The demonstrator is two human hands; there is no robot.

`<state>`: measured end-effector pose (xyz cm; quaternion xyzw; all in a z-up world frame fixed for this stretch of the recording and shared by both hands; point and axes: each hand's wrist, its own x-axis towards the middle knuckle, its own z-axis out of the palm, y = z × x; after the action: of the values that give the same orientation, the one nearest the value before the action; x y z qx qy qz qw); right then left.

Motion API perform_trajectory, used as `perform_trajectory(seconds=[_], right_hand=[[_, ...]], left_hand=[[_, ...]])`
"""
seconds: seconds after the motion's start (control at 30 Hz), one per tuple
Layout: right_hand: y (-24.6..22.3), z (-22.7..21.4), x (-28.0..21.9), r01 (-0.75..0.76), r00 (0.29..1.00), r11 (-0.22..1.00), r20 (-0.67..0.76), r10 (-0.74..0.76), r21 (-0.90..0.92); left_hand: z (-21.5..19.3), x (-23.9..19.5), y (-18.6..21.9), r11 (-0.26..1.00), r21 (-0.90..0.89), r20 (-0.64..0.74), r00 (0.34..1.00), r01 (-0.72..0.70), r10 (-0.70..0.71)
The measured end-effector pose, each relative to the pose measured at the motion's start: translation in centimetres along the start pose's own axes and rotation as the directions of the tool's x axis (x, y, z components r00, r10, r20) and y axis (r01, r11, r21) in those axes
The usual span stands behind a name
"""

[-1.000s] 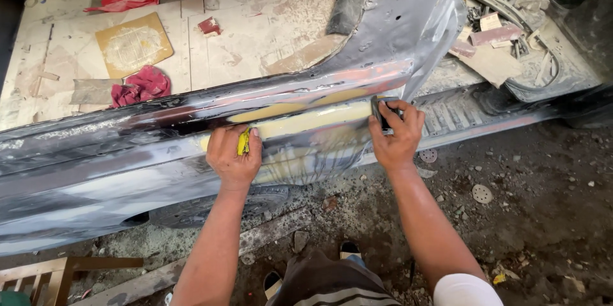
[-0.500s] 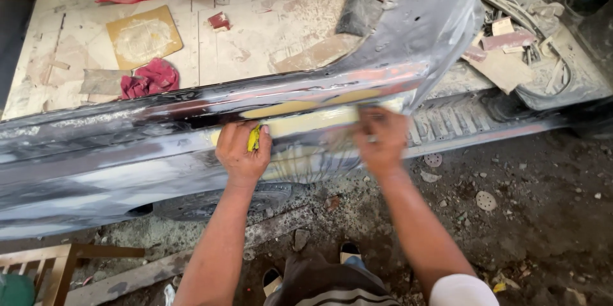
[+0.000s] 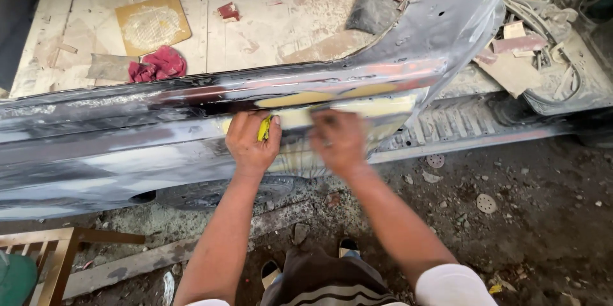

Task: The person wets a sanding block in a bucket of water and then uses it to sand the surface of a car door. The person repeatedly rubs the sanding block along the door's edge and panel to smooth the surface.

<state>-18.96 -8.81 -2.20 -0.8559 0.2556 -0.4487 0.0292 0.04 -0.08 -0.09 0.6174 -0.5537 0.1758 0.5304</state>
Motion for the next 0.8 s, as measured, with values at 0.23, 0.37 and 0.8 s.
perform_trajectory(seconds=[0.23,0.37,0.8], right_hand=[[4.2,-3.6,-2.2,-0.276,0.925,0.945,-0.316,0.211,-0.174],[-2.8,1.5,-0.1,-0.055,0.98,0.997,-0.193,0.044,-0.055],[5.3,-1.3,-3.0,-0.361,0.885,0.914,-0.377,0.273,-0.187]], left_hand=[[0.0,0.2,0.0,0.999,0.011,-0.023,0.999,-0.042,0.042],[-0.3,0.3,0.0,0.999,-0.013,-0.022,0.999,-0.051,0.05],[-0.4,0.4,-0.6,0.997,-0.065,0.008,0.999,-0.033,0.034]])
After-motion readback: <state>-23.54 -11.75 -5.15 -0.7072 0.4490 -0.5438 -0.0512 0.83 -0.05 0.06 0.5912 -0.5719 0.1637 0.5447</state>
